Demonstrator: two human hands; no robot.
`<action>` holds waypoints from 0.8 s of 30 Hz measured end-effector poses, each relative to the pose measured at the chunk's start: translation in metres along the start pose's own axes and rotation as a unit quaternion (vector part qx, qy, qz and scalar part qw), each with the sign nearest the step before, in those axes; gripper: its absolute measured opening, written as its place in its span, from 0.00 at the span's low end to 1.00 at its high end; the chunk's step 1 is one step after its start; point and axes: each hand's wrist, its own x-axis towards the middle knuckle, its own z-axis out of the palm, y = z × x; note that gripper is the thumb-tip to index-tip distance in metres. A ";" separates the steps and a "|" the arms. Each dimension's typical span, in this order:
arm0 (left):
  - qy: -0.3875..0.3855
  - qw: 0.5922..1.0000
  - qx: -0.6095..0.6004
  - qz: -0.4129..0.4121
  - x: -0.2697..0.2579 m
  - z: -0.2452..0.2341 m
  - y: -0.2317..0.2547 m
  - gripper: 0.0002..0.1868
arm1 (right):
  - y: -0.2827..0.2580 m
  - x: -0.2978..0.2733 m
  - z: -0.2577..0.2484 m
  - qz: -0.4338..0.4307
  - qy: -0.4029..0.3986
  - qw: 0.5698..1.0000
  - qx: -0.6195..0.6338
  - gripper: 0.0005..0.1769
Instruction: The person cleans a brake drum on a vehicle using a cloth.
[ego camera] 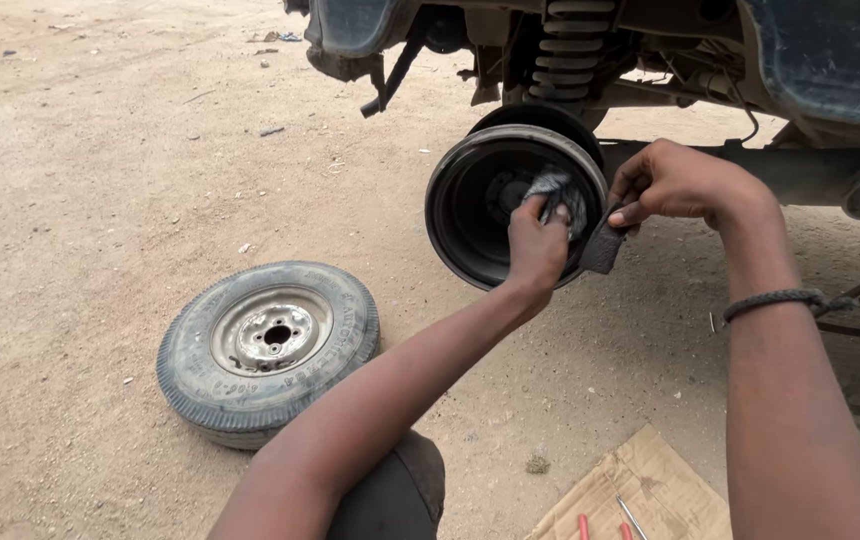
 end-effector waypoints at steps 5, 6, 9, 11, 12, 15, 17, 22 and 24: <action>-0.228 0.853 0.406 0.235 0.031 -0.060 -0.055 0.12 | -0.012 -0.002 0.004 0.031 -0.006 0.995 -0.093 0.14; -0.260 0.776 0.463 0.341 0.036 -0.075 -0.056 0.13 | -0.011 -0.004 0.008 0.055 -0.013 0.994 -0.097 0.14; -0.333 0.643 0.615 0.312 0.047 -0.092 -0.023 0.10 | -0.008 0.000 0.023 0.064 -0.055 0.982 -0.172 0.15; -0.340 0.347 0.837 0.251 0.038 -0.097 0.016 0.08 | -0.005 0.005 0.037 0.056 -0.047 0.987 -0.142 0.15; -0.337 0.343 0.839 0.254 0.033 -0.093 0.035 0.08 | -0.002 0.006 0.041 0.061 -0.036 0.991 -0.113 0.15; -0.273 0.176 0.901 0.288 0.021 -0.074 0.072 0.13 | -0.001 0.017 0.052 0.066 0.028 0.988 -0.139 0.15; -0.175 0.045 0.763 0.620 0.019 -0.070 0.089 0.11 | -0.003 0.016 0.045 0.060 0.030 0.987 -0.143 0.16; -0.212 -0.149 0.793 0.552 0.043 -0.082 0.118 0.10 | -0.025 -0.006 0.039 0.097 -0.005 0.985 -0.141 0.15; -0.207 -0.201 0.805 0.518 0.054 -0.088 0.110 0.06 | -0.025 -0.008 0.034 0.078 -0.019 0.986 -0.144 0.14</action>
